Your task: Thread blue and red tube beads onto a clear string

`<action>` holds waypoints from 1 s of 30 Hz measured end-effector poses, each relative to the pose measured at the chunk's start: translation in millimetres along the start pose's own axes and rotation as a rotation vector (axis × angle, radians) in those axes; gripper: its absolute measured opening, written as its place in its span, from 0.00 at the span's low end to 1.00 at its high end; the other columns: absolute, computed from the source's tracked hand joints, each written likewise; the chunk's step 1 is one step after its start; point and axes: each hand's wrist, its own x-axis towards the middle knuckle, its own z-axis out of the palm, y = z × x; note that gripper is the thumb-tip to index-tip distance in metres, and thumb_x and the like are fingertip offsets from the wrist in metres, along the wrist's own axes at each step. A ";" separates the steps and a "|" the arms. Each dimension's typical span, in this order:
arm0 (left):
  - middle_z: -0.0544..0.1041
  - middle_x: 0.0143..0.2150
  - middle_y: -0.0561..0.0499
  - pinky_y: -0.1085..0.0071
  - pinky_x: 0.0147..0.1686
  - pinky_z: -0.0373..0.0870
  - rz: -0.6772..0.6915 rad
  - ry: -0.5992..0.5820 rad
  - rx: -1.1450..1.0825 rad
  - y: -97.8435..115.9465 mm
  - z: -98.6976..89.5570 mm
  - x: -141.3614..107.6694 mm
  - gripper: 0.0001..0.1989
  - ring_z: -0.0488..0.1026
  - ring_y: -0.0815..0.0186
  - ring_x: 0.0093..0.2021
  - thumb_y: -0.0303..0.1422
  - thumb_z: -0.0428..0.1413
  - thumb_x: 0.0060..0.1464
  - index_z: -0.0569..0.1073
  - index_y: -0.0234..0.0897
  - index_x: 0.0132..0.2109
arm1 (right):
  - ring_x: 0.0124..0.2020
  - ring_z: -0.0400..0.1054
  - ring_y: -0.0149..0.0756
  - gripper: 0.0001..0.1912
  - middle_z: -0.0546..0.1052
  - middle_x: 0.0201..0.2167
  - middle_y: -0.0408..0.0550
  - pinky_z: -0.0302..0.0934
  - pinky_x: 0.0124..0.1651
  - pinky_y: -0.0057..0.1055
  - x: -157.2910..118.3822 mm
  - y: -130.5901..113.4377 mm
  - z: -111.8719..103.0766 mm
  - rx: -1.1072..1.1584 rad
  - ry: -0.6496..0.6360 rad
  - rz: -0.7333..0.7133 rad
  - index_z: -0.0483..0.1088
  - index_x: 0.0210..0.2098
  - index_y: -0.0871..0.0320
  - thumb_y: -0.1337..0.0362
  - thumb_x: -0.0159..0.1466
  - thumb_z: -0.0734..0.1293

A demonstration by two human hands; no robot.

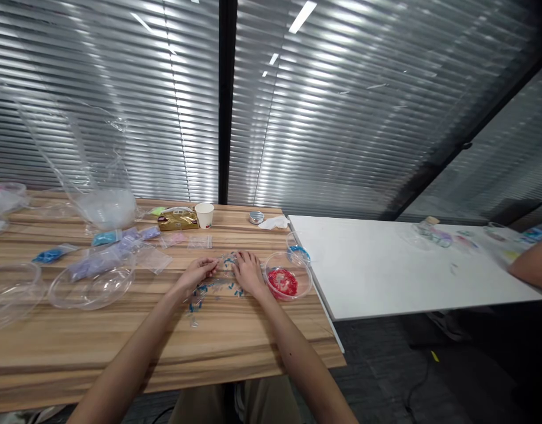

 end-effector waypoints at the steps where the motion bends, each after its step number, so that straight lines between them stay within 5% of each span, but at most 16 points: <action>1: 0.73 0.26 0.54 0.75 0.26 0.61 0.000 0.001 0.002 -0.1 -0.1 0.3 0.21 0.65 0.71 0.25 0.46 0.65 0.33 0.73 0.34 0.31 | 0.56 0.56 0.43 0.19 0.65 0.56 0.55 0.51 0.58 0.40 0.0 0.1 0.4 -0.001 0.000 0.000 0.64 0.55 0.59 0.60 0.67 0.58; 30: 0.72 0.25 0.54 0.76 0.27 0.62 0.012 -0.001 0.025 2.9 2.2 -1.4 0.21 0.65 0.72 0.25 0.46 0.66 0.32 0.73 0.34 0.30 | 0.56 0.55 0.43 0.19 0.65 0.56 0.54 0.51 0.58 0.41 0.7 1.4 3.8 -0.001 0.011 -0.007 0.64 0.56 0.59 0.60 0.67 0.58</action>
